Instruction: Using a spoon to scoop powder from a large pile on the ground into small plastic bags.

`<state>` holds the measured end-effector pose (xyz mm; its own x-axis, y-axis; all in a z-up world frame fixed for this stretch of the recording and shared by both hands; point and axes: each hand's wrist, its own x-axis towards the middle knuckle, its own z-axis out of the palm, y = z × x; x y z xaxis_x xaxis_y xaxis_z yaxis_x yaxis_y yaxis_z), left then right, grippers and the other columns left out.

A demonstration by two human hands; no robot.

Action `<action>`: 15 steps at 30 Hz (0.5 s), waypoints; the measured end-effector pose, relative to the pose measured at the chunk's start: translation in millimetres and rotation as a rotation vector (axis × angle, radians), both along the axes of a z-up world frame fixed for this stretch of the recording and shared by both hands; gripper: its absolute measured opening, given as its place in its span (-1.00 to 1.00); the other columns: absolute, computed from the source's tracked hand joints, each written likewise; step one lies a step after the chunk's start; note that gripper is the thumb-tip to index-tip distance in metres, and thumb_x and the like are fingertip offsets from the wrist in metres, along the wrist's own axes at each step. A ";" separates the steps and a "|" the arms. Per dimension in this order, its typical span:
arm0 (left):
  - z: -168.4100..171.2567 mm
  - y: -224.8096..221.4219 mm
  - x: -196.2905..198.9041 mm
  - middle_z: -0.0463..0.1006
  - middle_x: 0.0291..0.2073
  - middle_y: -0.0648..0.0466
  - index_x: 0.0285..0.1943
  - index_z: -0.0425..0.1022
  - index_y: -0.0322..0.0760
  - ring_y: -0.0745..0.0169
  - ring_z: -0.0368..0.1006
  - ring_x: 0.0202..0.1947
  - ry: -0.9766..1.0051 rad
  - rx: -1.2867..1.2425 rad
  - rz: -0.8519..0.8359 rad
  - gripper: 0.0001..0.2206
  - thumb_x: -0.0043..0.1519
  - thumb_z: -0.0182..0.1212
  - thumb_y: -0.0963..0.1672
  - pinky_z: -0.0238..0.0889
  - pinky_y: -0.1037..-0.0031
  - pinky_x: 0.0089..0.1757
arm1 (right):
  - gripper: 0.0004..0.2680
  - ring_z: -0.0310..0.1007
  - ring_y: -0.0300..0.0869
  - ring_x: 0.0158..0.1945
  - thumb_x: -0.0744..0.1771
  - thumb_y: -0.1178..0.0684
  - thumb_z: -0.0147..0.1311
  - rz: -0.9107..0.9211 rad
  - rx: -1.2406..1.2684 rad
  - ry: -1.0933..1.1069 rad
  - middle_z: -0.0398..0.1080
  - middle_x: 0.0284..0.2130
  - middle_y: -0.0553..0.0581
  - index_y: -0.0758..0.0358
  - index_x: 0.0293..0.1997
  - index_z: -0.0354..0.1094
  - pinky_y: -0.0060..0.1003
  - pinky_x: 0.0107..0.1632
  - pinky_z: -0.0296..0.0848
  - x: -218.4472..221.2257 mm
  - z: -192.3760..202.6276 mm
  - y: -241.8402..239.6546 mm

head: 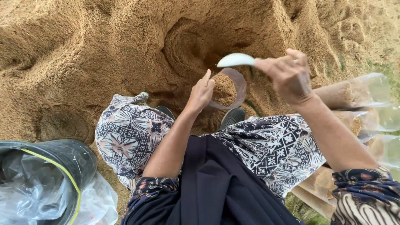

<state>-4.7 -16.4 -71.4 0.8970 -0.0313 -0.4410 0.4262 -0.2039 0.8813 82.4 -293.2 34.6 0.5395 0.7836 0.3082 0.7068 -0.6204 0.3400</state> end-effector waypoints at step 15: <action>72.9 -0.5 9.3 0.19 0.38 -0.45 0.60 -0.02 -0.32 -0.53 0.16 0.37 0.127 0.185 -0.274 -0.38 0.31 -0.04 -0.12 0.22 -0.18 0.18 | -0.68 0.56 0.21 -0.04 0.35 -0.03 0.03 -0.845 -0.096 0.829 0.55 -0.11 0.22 -0.26 0.27 0.39 0.11 -0.02 0.55 165.5 -296.6 -91.0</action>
